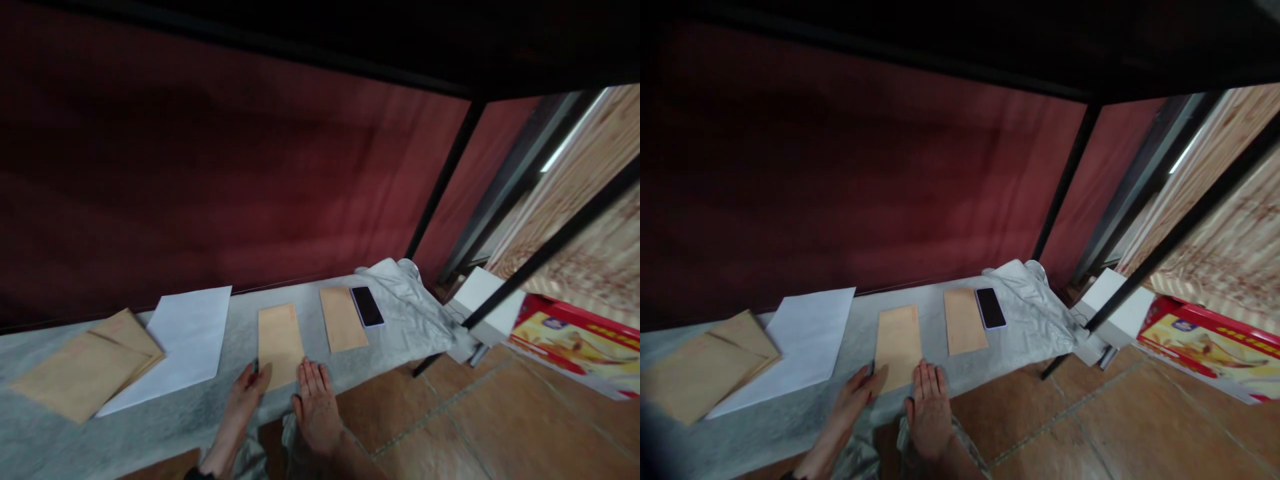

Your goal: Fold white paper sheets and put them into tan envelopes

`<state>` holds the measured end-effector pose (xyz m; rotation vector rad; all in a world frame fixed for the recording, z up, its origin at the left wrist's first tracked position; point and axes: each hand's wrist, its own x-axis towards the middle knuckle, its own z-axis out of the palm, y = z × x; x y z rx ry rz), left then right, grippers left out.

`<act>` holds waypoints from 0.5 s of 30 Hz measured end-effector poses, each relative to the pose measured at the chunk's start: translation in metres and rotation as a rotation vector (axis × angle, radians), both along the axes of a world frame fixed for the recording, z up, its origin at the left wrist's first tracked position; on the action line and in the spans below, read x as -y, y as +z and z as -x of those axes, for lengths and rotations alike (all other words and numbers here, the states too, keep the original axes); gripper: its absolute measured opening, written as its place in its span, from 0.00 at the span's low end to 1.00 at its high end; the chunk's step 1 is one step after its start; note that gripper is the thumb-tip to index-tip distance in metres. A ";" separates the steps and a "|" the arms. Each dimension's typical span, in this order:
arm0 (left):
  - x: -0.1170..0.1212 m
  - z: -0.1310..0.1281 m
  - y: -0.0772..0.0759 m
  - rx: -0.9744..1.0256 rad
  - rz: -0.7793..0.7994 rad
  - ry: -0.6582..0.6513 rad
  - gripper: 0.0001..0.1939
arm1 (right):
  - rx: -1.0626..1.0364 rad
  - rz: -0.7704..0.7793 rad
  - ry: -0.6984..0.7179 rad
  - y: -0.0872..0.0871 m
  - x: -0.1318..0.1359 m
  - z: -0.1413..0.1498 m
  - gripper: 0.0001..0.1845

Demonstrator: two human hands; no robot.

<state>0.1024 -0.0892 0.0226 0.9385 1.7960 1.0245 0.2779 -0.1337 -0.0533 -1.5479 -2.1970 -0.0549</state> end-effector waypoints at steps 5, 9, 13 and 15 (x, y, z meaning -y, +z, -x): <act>0.008 -0.001 0.002 0.275 0.140 0.011 0.20 | -0.048 -0.025 -0.011 0.000 0.001 0.000 0.35; 0.008 -0.003 -0.007 0.303 0.101 0.047 0.13 | -0.107 -0.021 -0.014 0.002 0.002 0.000 0.33; 0.004 -0.001 -0.015 0.290 0.074 -0.025 0.13 | -0.207 -0.002 -0.059 0.008 -0.010 0.004 0.23; 0.003 0.001 -0.017 0.265 0.076 -0.066 0.13 | -0.242 0.019 -0.067 0.012 -0.021 0.008 0.20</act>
